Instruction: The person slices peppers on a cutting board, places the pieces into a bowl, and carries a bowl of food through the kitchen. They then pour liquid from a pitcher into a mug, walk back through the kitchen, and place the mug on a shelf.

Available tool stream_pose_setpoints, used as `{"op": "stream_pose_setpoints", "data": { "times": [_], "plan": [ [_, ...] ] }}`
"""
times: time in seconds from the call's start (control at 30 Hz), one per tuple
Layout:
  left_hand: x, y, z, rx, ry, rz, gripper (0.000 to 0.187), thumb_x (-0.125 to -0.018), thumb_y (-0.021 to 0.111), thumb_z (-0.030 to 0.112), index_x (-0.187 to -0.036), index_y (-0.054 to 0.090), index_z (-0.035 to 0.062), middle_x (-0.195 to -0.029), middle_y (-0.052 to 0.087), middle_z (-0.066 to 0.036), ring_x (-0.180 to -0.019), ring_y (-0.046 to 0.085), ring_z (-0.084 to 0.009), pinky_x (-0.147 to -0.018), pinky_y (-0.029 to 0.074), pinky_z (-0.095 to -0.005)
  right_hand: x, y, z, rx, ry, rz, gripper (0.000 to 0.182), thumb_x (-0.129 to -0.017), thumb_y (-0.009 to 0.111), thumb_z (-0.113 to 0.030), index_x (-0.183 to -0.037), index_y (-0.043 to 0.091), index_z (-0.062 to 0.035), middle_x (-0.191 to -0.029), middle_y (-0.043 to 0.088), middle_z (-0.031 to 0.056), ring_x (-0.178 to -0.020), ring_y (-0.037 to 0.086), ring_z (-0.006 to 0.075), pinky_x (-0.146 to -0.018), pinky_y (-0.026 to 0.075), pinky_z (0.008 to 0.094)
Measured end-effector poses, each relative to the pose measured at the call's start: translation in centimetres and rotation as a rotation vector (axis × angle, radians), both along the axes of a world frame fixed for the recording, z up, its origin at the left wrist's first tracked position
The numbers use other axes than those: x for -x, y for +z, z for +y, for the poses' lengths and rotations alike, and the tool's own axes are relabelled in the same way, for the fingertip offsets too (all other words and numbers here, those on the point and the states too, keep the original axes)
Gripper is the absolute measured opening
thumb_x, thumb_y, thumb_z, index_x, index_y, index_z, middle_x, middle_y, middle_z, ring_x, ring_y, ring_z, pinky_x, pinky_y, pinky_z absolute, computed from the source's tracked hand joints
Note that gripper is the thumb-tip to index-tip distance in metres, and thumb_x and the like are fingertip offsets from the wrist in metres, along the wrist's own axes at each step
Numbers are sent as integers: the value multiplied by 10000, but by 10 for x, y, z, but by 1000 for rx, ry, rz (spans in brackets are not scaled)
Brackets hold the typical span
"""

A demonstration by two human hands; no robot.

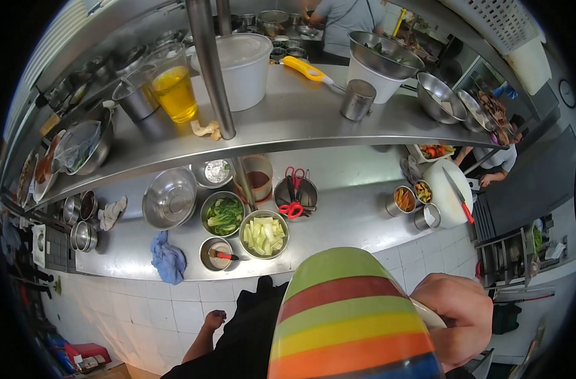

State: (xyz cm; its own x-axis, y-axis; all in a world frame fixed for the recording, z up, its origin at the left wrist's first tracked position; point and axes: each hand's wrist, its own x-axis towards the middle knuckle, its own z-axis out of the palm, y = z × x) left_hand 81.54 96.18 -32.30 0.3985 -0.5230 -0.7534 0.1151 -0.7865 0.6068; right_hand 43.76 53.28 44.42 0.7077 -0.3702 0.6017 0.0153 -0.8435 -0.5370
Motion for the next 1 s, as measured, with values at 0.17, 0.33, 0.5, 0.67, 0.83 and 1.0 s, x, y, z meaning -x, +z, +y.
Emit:
{"op": "stream_pose_setpoints", "data": {
  "times": [0.17, 0.33, 0.5, 0.67, 0.83, 1.0],
  "plan": [
    [-2, 8, -2, -43, -49, -45, 263, -985, 643, 127, -1156, 757, -37, -967, 795, -118, -800, 735, -206, -764, 605, -355, -1, 0, 2, 16, -28, -10, 287, -806, 865, -248, -857, 646, -69, -759, 656, 104, -533, 615, 197, -472, 497, 306],
    [-6, 13, -3, -30, -70, -46, 266, -981, 633, 122, -1152, 758, -38, -966, 796, -121, -802, 738, -208, -765, 610, -360, -1, 0, 3, 42, -38, -25, 294, -782, 874, -228, -859, 646, -59, -748, 653, 102, -535, 617, 195, -470, 494, 304],
    [-12, -9, 5, 52, 16, 37, 269, -966, 635, 82, -1172, 745, -51, -989, 793, -135, -828, 743, -219, -756, 612, -360, 0, 2, 10, 12, -127, 14, 310, -731, 880, -191, -850, 676, 10, -702, 642, 100, -530, 620, 204, -473, 473, 304],
    [-14, -5, 5, 42, 26, 23, 269, -969, 635, 75, -1178, 739, -59, -995, 791, -138, -829, 742, -221, -755, 616, -359, 3, 12, 17, -130, -179, 100, 324, -701, 886, -165, -851, 695, 49, -687, 651, 114, -534, 632, 229, -495, 476, 325],
    [-17, 15, 2, -22, -17, -26, 269, -975, 643, 93, -1175, 743, -56, -969, 790, -129, -798, 741, -216, -757, 618, -352, 3, 15, 20, -178, -187, 121, 326, -698, 894, -157, -872, 702, 40, -695, 660, 125, -562, 648, 240, -516, 486, 331],
    [-26, 3, 15, 0, -36, -29, 260, -971, 650, 99, -1159, 752, -49, -950, 787, -123, -783, 735, -209, -747, 613, -345, 1, 14, 24, -205, -224, 92, 301, -703, 881, -138, -877, 702, 31, -697, 662, 125, -562, 646, 252, -533, 495, 341]
  ]
}}
